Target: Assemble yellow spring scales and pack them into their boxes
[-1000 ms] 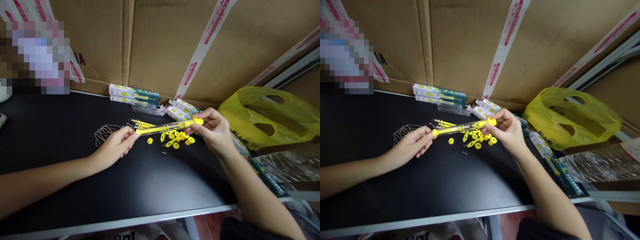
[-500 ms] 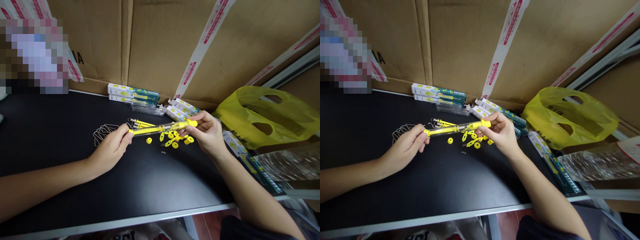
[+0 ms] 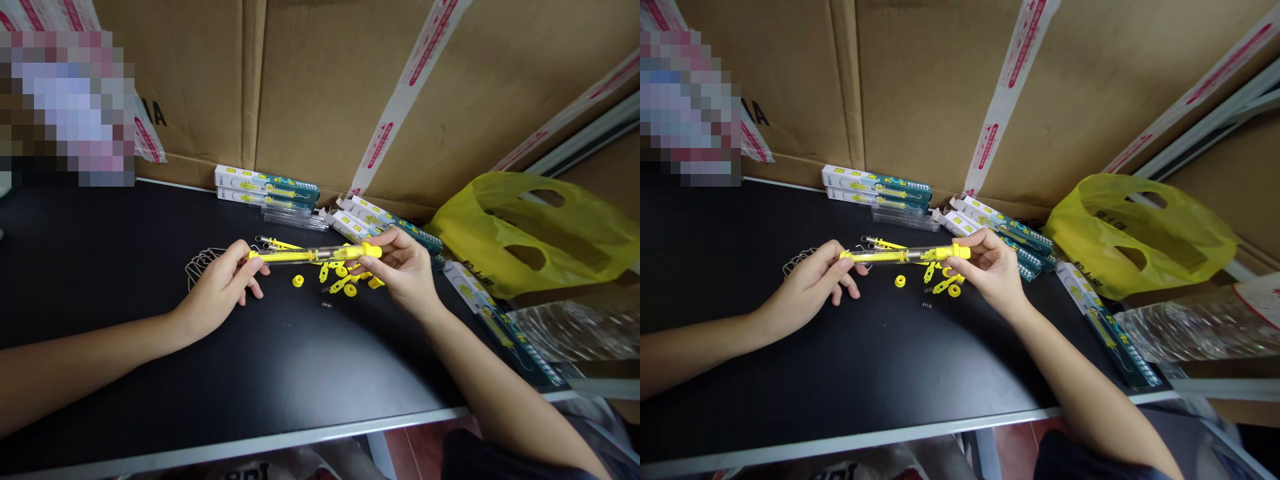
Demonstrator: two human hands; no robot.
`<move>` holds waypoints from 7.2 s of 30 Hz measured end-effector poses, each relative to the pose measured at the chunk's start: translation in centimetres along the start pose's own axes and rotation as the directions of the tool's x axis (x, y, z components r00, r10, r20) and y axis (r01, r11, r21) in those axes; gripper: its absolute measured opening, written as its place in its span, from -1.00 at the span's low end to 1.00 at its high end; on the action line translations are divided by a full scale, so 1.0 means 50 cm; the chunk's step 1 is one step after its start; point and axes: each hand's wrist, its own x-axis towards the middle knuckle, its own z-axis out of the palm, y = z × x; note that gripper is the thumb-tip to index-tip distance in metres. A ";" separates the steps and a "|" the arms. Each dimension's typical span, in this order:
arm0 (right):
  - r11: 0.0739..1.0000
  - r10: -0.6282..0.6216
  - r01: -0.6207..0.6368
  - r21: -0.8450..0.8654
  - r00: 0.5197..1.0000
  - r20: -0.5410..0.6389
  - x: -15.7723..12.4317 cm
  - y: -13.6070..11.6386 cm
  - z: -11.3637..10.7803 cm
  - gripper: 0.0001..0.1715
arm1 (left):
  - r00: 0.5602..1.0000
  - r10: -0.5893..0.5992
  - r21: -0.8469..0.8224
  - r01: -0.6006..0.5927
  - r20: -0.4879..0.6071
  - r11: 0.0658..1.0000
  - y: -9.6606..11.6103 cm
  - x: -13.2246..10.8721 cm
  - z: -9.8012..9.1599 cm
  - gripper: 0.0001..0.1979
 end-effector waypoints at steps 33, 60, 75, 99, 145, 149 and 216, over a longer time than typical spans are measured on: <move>0.989 0.056 -0.043 -0.143 0.995 0.088 -0.003 -0.019 -0.014 -0.67 | 0.997 0.018 0.045 -0.021 0.068 0.999 -0.004 0.000 -0.003 -0.77; 0.939 -0.240 0.240 -0.246 0.970 0.031 0.008 -0.003 -0.026 -0.74 | 0.997 -0.009 0.006 0.008 0.081 1.000 -0.005 0.004 -0.005 -0.72; 0.991 -0.044 0.041 -0.131 0.999 -0.020 0.000 -0.009 -0.009 -0.56 | 0.996 -0.003 0.003 0.003 0.090 1.000 -0.004 0.004 -0.004 -0.72; 0.906 -0.290 0.304 -0.296 0.953 0.091 0.004 -0.025 -0.025 -0.73 | 0.998 -0.025 -0.061 0.029 0.060 0.998 -0.001 0.004 -0.003 -0.71; 0.884 -0.268 0.303 -0.355 0.952 0.145 0.008 -0.021 -0.045 -0.74 | 1.000 0.017 0.111 -0.016 -0.008 0.994 0.009 0.004 -0.015 -0.72; 0.884 -0.279 0.313 -0.347 0.949 0.145 0.006 -0.019 -0.040 -0.74 | 0.998 0.047 0.233 -0.034 -0.048 0.972 0.014 0.003 -0.014 -0.69; 0.890 -0.278 0.298 -0.345 0.954 0.107 0.010 -0.013 -0.035 -0.74 | 0.997 0.075 0.397 -0.071 0.007 0.915 0.014 -0.002 -0.020 -0.66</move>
